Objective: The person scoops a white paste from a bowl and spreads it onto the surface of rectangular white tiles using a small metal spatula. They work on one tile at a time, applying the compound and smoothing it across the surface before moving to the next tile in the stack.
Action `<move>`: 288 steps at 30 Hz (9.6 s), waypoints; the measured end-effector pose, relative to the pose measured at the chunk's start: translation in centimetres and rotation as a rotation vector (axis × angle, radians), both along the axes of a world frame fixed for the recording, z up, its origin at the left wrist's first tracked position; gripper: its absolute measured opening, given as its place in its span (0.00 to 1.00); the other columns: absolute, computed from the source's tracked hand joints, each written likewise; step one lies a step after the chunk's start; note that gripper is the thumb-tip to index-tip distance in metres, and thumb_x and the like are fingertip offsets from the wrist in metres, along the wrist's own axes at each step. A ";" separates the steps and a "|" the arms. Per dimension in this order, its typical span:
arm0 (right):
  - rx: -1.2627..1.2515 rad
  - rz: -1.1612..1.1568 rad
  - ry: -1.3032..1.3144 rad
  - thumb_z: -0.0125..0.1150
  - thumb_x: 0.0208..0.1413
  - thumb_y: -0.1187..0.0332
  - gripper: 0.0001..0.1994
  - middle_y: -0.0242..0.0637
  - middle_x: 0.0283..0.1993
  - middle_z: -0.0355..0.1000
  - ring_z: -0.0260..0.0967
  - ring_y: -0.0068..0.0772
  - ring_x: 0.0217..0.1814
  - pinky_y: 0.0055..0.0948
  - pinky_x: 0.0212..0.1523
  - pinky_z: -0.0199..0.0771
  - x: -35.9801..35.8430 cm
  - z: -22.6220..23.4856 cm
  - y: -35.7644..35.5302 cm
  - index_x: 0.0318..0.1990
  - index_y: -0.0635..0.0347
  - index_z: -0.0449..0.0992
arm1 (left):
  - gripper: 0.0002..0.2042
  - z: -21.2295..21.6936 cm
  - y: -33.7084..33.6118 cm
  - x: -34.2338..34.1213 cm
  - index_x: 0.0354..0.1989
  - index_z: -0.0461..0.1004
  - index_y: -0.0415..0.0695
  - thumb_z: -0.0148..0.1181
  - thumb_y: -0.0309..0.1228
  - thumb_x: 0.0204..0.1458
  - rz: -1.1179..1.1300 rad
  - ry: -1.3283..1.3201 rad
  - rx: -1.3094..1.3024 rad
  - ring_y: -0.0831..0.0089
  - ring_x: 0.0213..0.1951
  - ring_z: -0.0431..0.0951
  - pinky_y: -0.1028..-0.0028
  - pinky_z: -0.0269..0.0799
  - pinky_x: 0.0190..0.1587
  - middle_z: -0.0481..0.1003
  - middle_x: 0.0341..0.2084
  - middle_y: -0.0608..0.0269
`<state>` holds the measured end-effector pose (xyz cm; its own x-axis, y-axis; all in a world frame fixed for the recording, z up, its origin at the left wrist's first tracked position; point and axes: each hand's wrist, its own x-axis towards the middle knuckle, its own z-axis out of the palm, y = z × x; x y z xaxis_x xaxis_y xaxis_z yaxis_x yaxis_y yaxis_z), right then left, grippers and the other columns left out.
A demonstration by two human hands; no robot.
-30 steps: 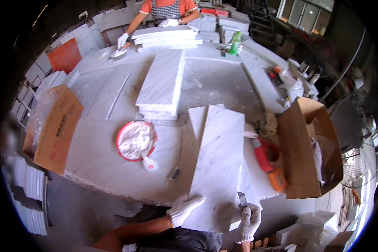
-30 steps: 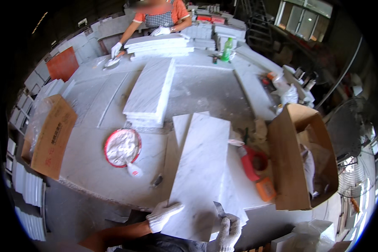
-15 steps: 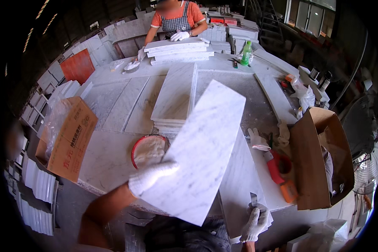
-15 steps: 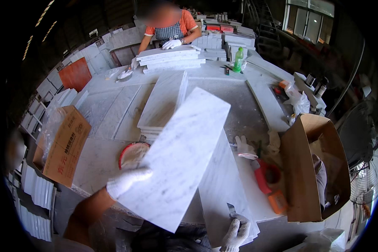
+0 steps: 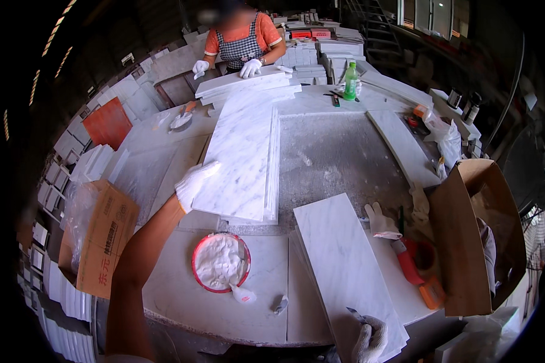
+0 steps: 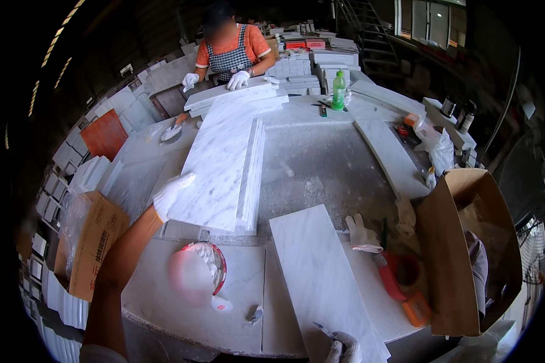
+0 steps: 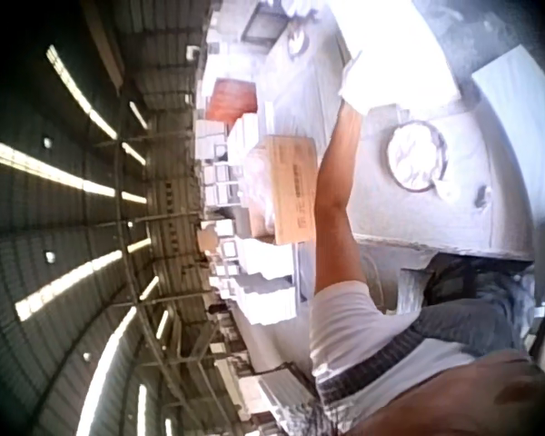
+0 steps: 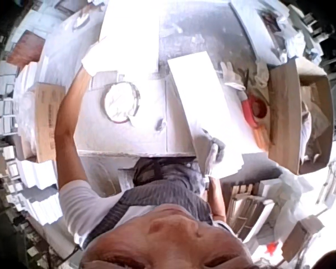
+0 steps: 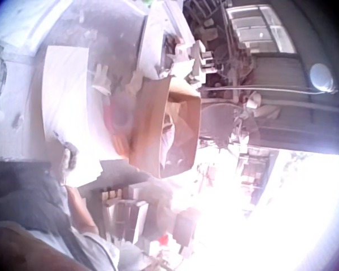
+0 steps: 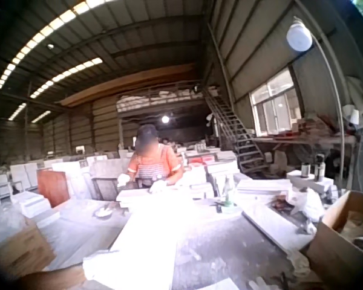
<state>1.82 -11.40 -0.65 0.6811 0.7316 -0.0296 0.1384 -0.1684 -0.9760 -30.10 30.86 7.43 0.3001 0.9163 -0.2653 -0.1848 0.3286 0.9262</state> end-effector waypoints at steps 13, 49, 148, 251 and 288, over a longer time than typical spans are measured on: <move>-0.101 0.047 -0.212 0.51 0.64 0.75 0.09 0.46 0.46 0.76 0.73 0.39 0.49 0.36 0.56 0.71 -0.6 1.7 2.2 0.48 0.67 0.73 | 0.21 -6.3 5.6 -0.7 0.59 0.69 0.35 0.53 0.36 0.64 -0.010 -0.032 -0.109 0.69 0.51 0.78 0.69 0.74 0.56 0.76 0.53 0.56; 0.414 -0.301 0.246 0.54 0.68 0.58 0.14 0.35 0.40 0.71 0.59 0.20 0.33 0.22 0.35 0.61 4.7 -2.2 -4.2 0.45 0.61 0.69 | 0.25 -10.9 -27.9 22.7 0.58 0.73 0.47 0.51 0.52 0.60 -0.749 0.879 1.574 0.59 0.66 0.64 0.50 0.53 0.70 0.66 0.64 0.56; 0.514 -0.483 0.011 0.49 0.70 0.59 0.12 0.38 0.39 0.71 0.60 0.25 0.34 0.26 0.36 0.61 4.8 -1.3 -11.0 0.43 0.59 0.68 | 0.25 -11.8 -25.5 24.9 0.61 0.70 0.48 0.50 0.50 0.61 -0.399 1.225 1.377 0.53 0.65 0.63 0.52 0.48 0.70 0.68 0.63 0.54; -0.110 0.799 -0.166 0.63 0.58 0.65 0.10 0.42 0.36 0.80 0.78 0.35 0.35 0.30 0.40 0.76 -12.4 -2.5 17.6 0.43 0.58 0.81 | 0.19 -16.4 -33.8 3.8 0.37 0.76 0.47 0.77 0.35 0.38 0.552 1.075 0.856 0.54 0.45 0.72 0.53 0.67 0.53 0.74 0.38 0.62; -0.069 -0.016 -0.177 0.63 0.58 0.71 0.08 0.36 0.31 0.76 0.71 0.24 0.27 0.26 0.32 0.72 8.3 -2.7 9.1 0.43 0.61 0.80 | 0.19 -15.7 -36.2 14.6 0.42 0.75 0.43 0.75 0.22 0.40 0.075 0.518 0.989 0.61 0.49 0.74 0.65 0.70 0.54 0.73 0.45 0.56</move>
